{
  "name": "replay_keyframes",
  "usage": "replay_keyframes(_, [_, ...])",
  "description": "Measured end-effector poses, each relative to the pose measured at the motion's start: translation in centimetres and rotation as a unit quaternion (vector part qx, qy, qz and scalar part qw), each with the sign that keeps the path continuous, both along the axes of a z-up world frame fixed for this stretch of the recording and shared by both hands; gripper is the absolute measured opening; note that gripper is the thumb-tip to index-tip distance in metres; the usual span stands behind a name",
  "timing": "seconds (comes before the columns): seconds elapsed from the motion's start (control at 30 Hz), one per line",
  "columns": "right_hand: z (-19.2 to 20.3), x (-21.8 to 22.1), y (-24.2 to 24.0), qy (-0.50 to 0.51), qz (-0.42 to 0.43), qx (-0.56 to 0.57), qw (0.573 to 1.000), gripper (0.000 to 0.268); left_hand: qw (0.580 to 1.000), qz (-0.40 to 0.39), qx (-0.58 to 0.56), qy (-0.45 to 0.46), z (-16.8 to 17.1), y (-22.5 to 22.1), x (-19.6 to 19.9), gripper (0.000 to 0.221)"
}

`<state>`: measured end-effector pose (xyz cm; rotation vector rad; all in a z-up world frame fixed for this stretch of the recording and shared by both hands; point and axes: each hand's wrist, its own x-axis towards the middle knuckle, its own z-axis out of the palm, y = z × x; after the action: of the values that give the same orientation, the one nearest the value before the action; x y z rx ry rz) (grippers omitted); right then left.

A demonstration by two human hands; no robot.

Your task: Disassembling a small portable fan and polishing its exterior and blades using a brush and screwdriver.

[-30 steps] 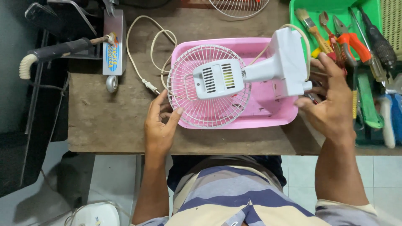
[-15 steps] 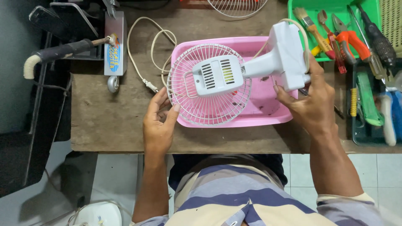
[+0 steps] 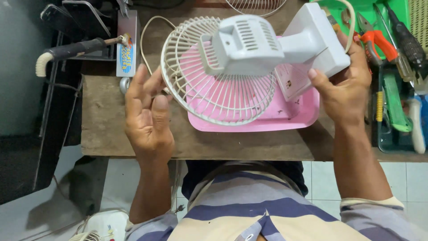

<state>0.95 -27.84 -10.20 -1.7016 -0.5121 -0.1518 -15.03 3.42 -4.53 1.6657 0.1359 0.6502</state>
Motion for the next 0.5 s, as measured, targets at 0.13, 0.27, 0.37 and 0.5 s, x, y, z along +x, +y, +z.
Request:
replay_keyframes(0.13, [0.5, 0.9, 0.1, 0.076, -0.028, 0.019, 0.996, 0.069, 0.999, -0.030, -0.003, -0.039, 1.8, -0.3, 1.2, 0.065])
replay_keyframes(0.27, [-0.2, 1.7, -0.1, 0.237, -0.067, 0.077, 0.966, 0.068, 0.991, -0.110, 0.042, -0.067, 1.8, -0.4, 2.2, 0.059])
replay_keyframes(0.37, [-0.5, 1.7, 0.0, 0.282, -0.062, 0.132, 0.948, 0.066, 0.987, -0.139, 0.067, -0.048, 0.4, -0.5, 3.2, 0.054])
replay_keyframes(0.5, [-0.5, 1.5, 0.3, 0.326, -0.065, 0.160, 0.930, 0.058, 0.938, -0.143, 0.316, 0.022, -4.7, -0.6, 5.0, 0.046])
